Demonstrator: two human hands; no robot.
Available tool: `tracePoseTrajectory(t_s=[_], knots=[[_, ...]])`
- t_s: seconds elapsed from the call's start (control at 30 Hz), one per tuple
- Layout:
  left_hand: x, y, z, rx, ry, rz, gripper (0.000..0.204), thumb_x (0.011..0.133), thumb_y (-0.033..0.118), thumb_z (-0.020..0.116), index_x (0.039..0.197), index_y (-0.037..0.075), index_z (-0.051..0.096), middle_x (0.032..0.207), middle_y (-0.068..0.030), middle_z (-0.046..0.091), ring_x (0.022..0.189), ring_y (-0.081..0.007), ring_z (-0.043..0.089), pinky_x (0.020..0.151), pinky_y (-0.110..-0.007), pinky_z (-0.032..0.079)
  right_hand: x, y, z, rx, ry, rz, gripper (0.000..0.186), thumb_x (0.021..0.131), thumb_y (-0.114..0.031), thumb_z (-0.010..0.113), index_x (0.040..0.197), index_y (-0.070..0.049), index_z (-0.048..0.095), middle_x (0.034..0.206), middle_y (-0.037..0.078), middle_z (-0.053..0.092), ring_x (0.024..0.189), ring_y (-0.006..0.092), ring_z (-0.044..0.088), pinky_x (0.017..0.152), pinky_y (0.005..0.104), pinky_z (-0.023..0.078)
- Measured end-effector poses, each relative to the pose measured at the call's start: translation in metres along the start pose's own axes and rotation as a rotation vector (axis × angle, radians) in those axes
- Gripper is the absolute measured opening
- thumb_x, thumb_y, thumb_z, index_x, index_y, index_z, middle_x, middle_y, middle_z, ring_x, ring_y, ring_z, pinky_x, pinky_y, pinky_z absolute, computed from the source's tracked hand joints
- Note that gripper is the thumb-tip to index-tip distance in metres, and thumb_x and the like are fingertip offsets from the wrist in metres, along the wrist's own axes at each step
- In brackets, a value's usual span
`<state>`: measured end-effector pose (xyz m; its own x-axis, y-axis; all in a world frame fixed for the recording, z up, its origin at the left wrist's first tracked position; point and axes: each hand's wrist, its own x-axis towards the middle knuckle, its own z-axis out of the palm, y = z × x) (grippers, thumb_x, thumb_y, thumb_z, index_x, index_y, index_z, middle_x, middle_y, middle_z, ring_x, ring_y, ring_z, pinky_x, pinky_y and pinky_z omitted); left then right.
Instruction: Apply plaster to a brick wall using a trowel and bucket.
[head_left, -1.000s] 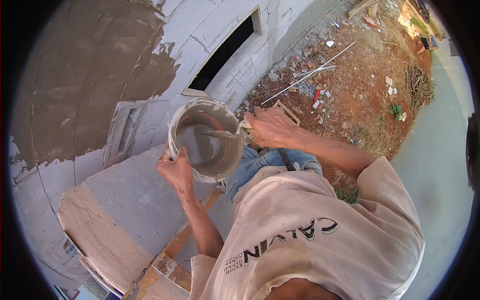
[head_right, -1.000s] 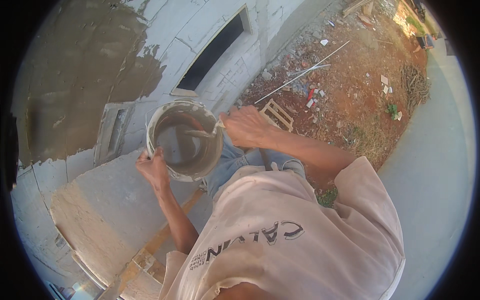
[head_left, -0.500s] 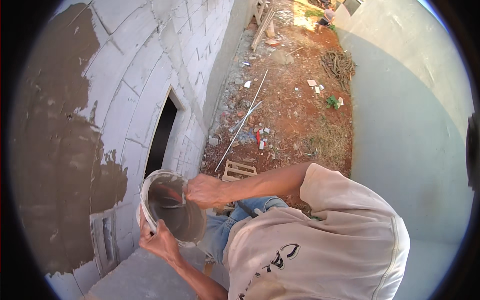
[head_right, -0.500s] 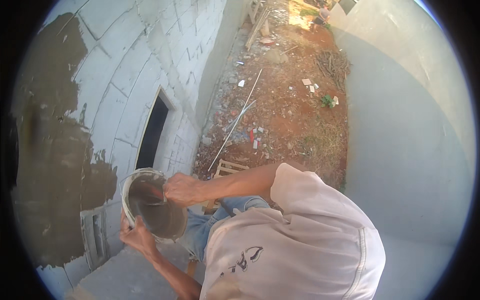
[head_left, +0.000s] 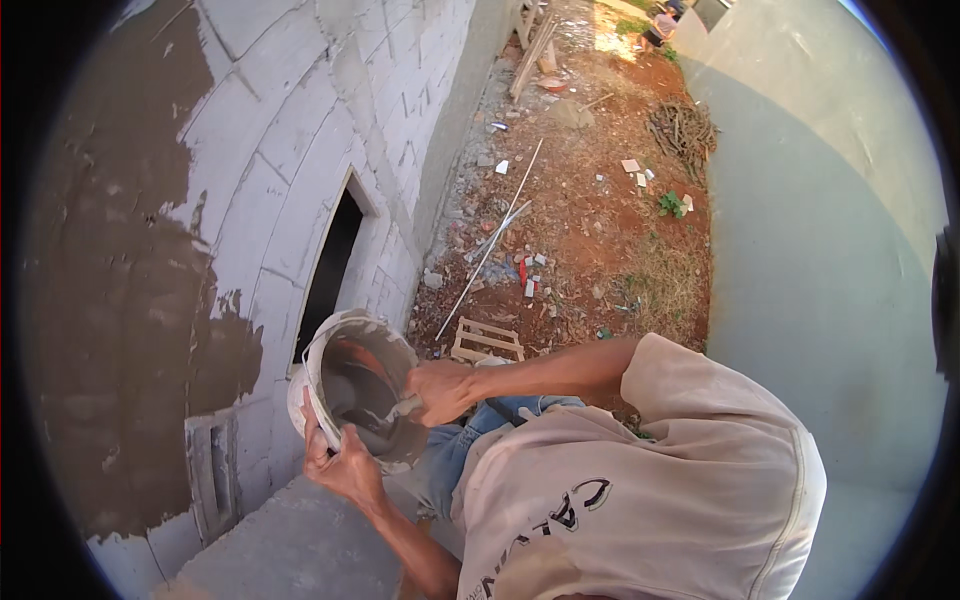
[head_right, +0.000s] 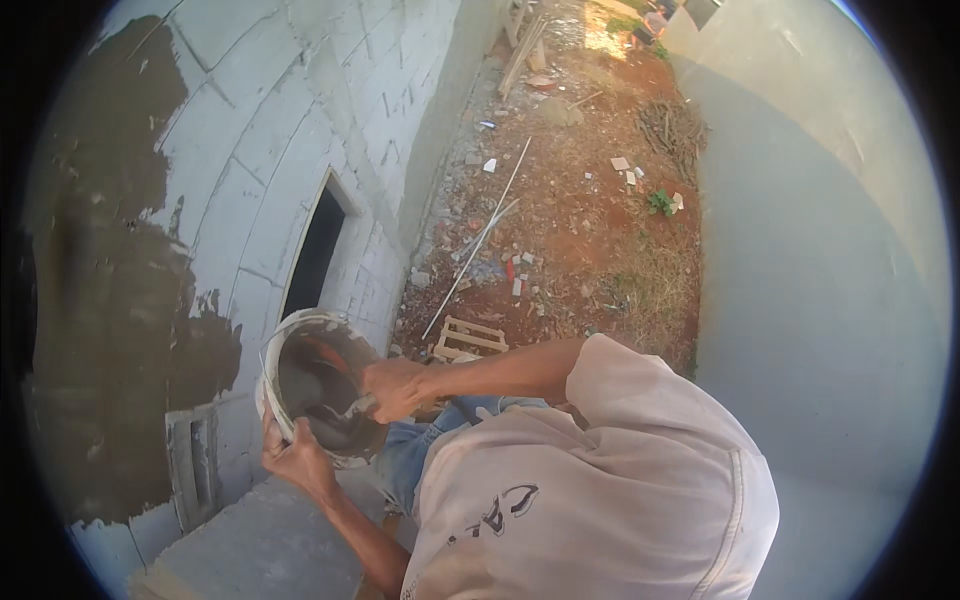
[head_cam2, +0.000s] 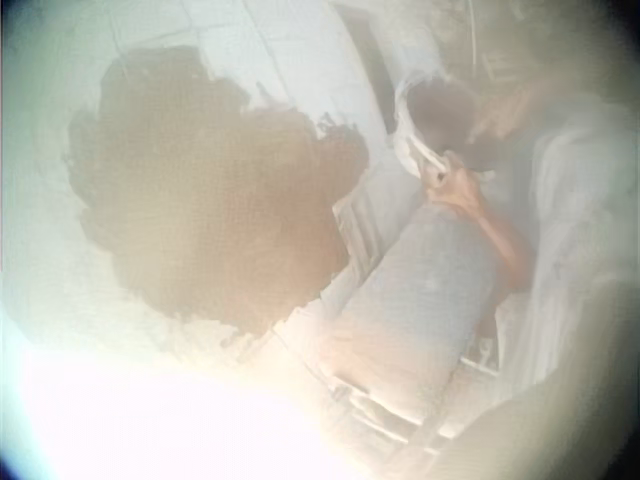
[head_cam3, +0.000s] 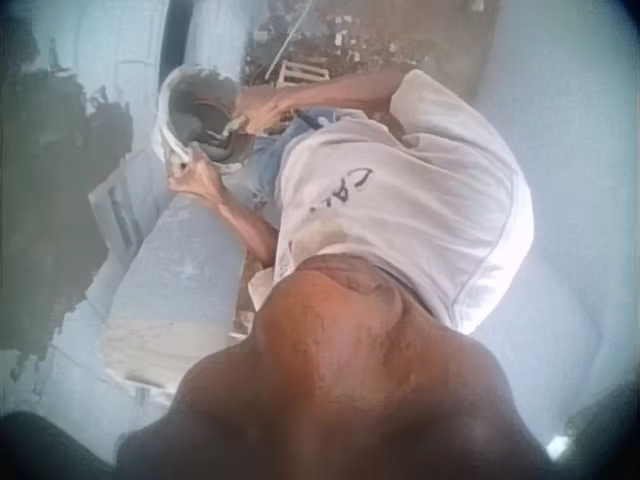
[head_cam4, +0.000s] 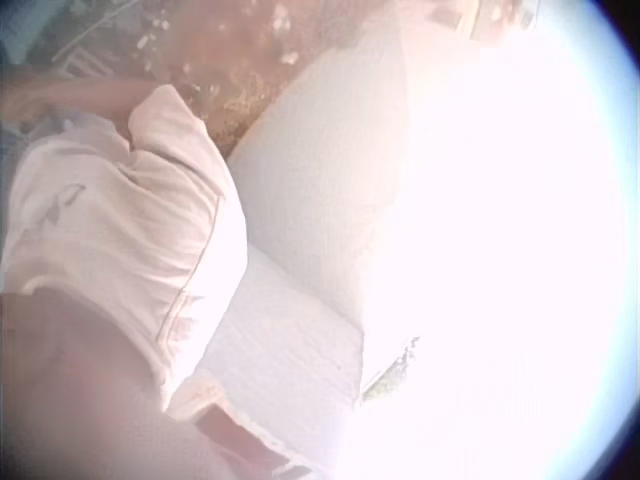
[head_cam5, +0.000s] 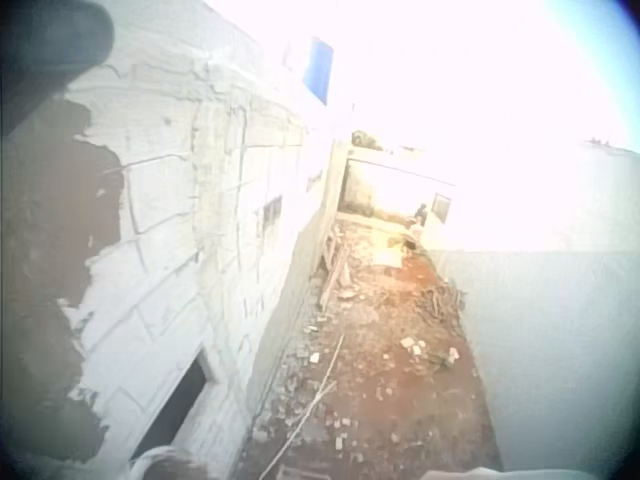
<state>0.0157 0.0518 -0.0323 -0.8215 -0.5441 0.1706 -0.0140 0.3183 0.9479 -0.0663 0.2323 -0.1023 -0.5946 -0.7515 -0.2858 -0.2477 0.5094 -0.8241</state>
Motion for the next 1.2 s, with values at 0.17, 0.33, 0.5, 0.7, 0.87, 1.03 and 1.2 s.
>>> tracePoseTrajectory(t_s=[0.17,0.33,0.5,0.7,0.87,1.03,1.2], knots=[[0.003,-0.006,0.001,-0.09,0.213,-0.059,0.026,0.075,-0.011,0.06,0.098,-0.015,0.074,0.138,-0.023,0.069,0.117,-0.0235,0.064,0.102,-0.035,0.043,0.011,-0.026,-0.022,0.177,-0.084,0.118,0.041,0.087,-0.026,0.075,0.116,0.003,0.076,0.092,0.023,0.076,0.084,0.0332,0.074,0.081,0.0416,0.057],[-0.004,-0.022,-0.031,-0.213,0.49,-0.097,0.024,0.075,-0.009,0.061,0.094,-0.012,0.076,0.118,-0.0175,0.077,0.081,-0.0096,0.065,0.074,-0.025,0.05,-0.001,-0.059,-0.052,0.275,-0.19,0.236,0.029,0.096,-0.02,0.075,0.116,0.0,0.075,0.073,0.003,0.064,0.06,0.0091,0.057,0.055,0.0289,0.048],[-0.004,-0.027,-0.061,-0.528,0.665,-0.221,0.015,0.075,-0.006,0.062,0.084,-0.006,0.074,0.085,-0.0055,0.07,0.068,-0.0076,0.057,0.066,-0.023,0.045,-0.013,-0.062,-0.064,0.251,-0.192,0.303,0.026,0.097,-0.025,0.071,0.108,-0.002,0.075,0.07,0.001,0.062,0.058,0.0091,0.054,0.053,0.0306,0.045],[0.006,-0.019,-0.086,-0.691,0.779,-0.259,0.013,0.078,-0.006,0.059,0.085,-0.005,0.07,0.08,-0.007,0.067,0.07,-0.0137,0.062,0.072,-0.03,0.053,-0.022,-0.06,-0.066,0.255,-0.282,0.418,0.023,0.104,-0.024,0.067,0.109,-0.002,0.071,0.078,0.002,0.065,0.058,0.009,0.055,0.052,0.0289,0.045],[0.001,-0.01,-0.1,-0.697,0.792,-0.233,0.009,0.079,-0.006,0.057,0.08,-0.002,0.064,0.085,-0.011,0.068,0.074,-0.0201,0.066,0.075,-0.037,0.059,-0.016,-0.034,-0.033,0.145,-0.202,0.226,0.023,0.102,-0.024,0.068,0.111,-0.003,0.07,0.083,0.009,0.072,0.073,0.0184,0.068,0.064,0.0339,0.051],[0.008,-0.021,-0.109,-0.656,0.852,-0.271,0.008,0.077,-0.006,0.058,0.081,-0.002,0.064,0.087,-0.011,0.067,0.079,-0.0219,0.066,0.078,-0.038,0.059,-0.02,-0.032,-0.012,-0.166,0.173,-0.061,0.026,0.094,-0.026,0.071,0.107,-0.003,0.071,0.093,0.024,0.074,0.088,0.0436,0.071,0.079,0.0482,0.055],[0.02,-0.024,-0.12,-0.766,0.881,-0.32,0.017,0.074,-0.006,0.058,0.09,-0.003,0.064,0.095,-0.0127,0.067,0.085,-0.0252,0.068,0.085,-0.04,0.058,-0.017,-0.033,-0.039,-0.149,0.196,-0.036,0.025,0.091,-0.021,0.073,0.109,-0.004,0.071,0.089,0.022,0.074,0.082,0.0404,0.073,0.074,0.0454,0.057]])
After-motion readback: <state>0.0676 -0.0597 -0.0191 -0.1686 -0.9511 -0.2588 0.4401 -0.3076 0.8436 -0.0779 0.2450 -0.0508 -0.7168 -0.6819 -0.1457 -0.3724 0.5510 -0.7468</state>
